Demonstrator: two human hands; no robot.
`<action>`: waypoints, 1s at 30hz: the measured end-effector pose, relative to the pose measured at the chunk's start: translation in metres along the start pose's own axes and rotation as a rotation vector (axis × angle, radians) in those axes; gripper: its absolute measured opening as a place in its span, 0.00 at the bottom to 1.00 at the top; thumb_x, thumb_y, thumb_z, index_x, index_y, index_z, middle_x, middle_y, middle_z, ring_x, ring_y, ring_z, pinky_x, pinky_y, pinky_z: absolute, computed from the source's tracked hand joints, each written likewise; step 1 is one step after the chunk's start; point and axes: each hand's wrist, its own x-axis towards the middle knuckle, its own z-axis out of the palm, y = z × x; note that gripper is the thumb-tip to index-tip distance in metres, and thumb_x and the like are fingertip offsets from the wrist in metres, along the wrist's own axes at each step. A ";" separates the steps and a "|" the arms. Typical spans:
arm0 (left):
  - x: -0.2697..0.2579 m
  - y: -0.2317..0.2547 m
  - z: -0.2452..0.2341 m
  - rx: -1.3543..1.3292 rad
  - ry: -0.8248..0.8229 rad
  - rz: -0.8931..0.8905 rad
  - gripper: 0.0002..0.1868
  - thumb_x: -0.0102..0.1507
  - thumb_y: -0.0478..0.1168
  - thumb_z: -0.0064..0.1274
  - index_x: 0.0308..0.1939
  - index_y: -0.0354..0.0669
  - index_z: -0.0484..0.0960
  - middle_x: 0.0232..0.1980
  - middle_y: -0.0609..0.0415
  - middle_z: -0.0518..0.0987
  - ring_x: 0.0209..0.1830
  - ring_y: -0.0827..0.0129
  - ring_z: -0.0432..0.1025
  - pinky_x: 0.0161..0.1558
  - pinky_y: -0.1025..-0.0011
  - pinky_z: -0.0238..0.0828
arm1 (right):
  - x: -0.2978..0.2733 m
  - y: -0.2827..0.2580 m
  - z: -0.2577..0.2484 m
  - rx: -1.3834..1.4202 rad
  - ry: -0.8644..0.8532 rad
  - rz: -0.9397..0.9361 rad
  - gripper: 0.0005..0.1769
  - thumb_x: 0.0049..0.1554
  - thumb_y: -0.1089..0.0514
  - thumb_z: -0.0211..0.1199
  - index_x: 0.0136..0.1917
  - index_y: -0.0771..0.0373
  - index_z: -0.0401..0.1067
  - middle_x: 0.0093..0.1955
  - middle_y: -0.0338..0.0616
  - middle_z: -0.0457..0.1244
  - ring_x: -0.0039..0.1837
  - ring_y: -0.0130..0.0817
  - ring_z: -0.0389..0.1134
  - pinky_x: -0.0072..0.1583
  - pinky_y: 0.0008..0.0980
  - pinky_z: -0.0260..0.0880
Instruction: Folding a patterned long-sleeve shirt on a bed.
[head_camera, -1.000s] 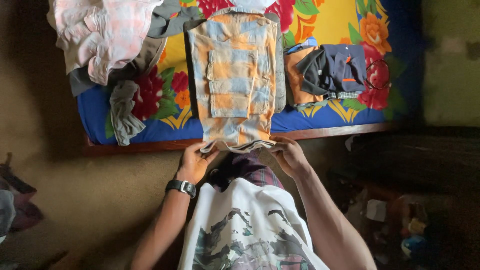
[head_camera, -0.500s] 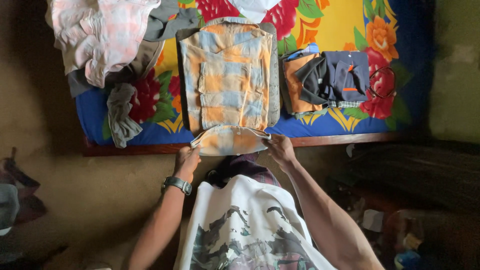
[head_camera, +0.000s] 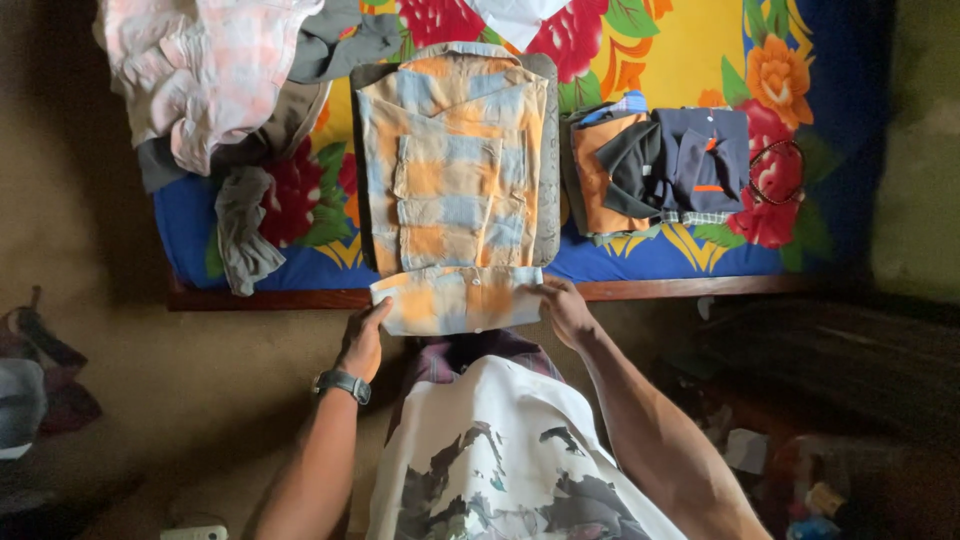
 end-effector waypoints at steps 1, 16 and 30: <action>0.001 0.002 0.000 0.002 -0.005 -0.005 0.23 0.66 0.48 0.53 0.56 0.32 0.80 0.59 0.50 0.80 0.59 0.66 0.71 0.64 0.67 0.61 | -0.004 -0.005 0.005 0.003 0.007 0.002 0.15 0.61 0.57 0.59 0.54 0.71 0.77 0.55 0.54 0.71 0.58 0.41 0.71 0.64 0.40 0.68; -0.014 0.031 -0.003 0.043 -0.088 -0.075 0.24 0.64 0.48 0.53 0.60 0.37 0.79 0.58 0.49 0.81 0.57 0.63 0.74 0.60 0.65 0.68 | -0.043 -0.030 0.053 -0.079 0.191 -0.003 0.12 0.60 0.57 0.64 0.55 0.62 0.69 0.50 0.43 0.65 0.51 0.32 0.66 0.53 0.38 0.68; -0.007 0.011 -0.026 0.043 -0.063 -0.098 0.46 0.55 0.37 0.64 0.69 0.48 0.49 0.58 0.36 0.76 0.55 0.55 0.75 0.54 0.58 0.73 | -0.052 -0.016 0.074 -0.102 0.544 -0.114 0.16 0.56 0.64 0.65 0.56 0.68 0.69 0.49 0.49 0.66 0.48 0.35 0.69 0.48 0.36 0.71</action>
